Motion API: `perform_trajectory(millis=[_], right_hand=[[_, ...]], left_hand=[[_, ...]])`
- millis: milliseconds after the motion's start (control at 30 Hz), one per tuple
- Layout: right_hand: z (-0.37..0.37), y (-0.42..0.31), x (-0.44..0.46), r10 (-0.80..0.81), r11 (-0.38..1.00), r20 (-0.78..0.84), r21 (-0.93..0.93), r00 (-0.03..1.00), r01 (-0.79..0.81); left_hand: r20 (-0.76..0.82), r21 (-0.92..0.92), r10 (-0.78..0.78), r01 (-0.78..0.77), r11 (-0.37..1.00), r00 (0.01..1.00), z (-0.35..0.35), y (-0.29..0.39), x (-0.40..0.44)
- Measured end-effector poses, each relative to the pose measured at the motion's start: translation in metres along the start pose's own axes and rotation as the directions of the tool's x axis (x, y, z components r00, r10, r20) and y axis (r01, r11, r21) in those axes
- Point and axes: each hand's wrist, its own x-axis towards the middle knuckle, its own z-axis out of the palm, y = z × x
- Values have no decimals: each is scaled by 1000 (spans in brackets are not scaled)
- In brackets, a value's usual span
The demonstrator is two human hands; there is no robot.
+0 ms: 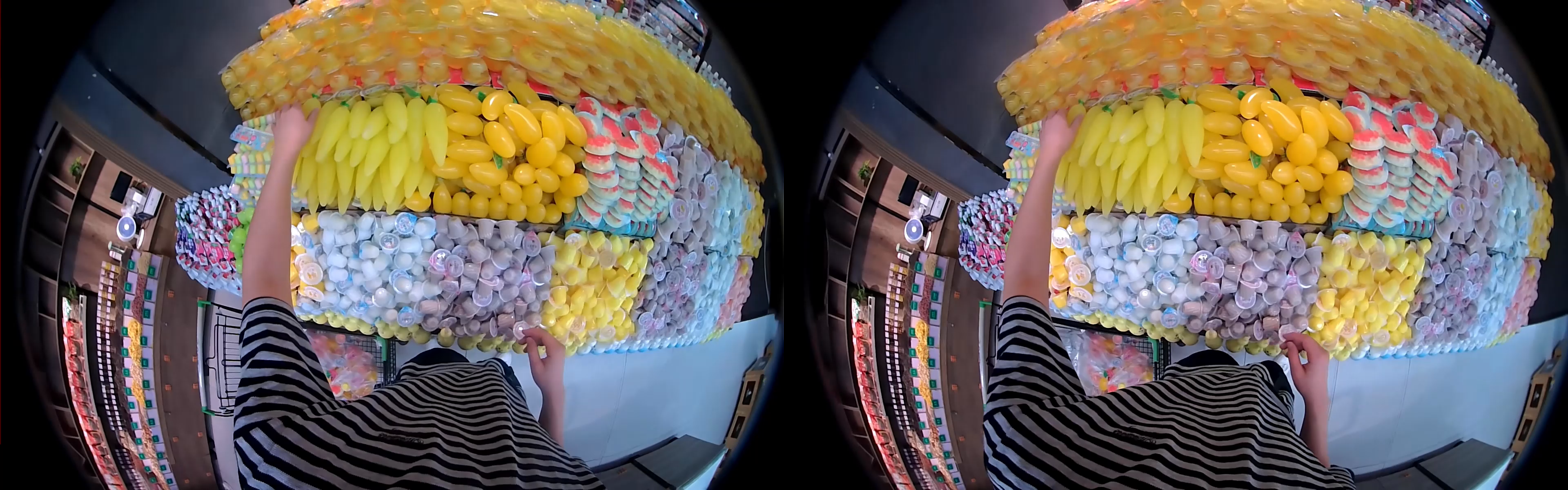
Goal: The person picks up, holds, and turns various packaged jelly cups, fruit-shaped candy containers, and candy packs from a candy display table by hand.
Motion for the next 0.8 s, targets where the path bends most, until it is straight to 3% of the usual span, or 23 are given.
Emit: perform_trajectory(millis=[100,167,267,300,400,500,600,800], right_hand=[[-9,-2,-1,-8,1000,-16,-21,1000,7],[-12,-2,-1,-5,1000,-24,-28,1000,4],[-16,-2,0,18,999,0,-27,1000,-18],[-16,-1,1,15,1000,-4,-26,1000,-16],[-13,2,4,13,1000,7,-22,1000,-13],[-12,-3,7,-12,1000,40,0,999,12],[-12,-3,9,-52,999,72,-3,996,53],[-16,5,18,-110,994,139,28,984,107]], left_hand=[[23,-143,-109,112,983,994,-10,9,-3],[-99,-343,-163,120,931,982,-4,8,-2],[-192,-696,-266,60,716,945,-26,26,-8],[-202,-797,-304,24,603,931,-37,36,-12],[133,-989,-355,146,9,925,-50,43,-20],[357,-826,-80,275,-492,931,-93,71,-52],[339,-802,-25,275,-530,940,-113,97,-88],[139,-940,-40,120,-319,989,-173,175,-175]])
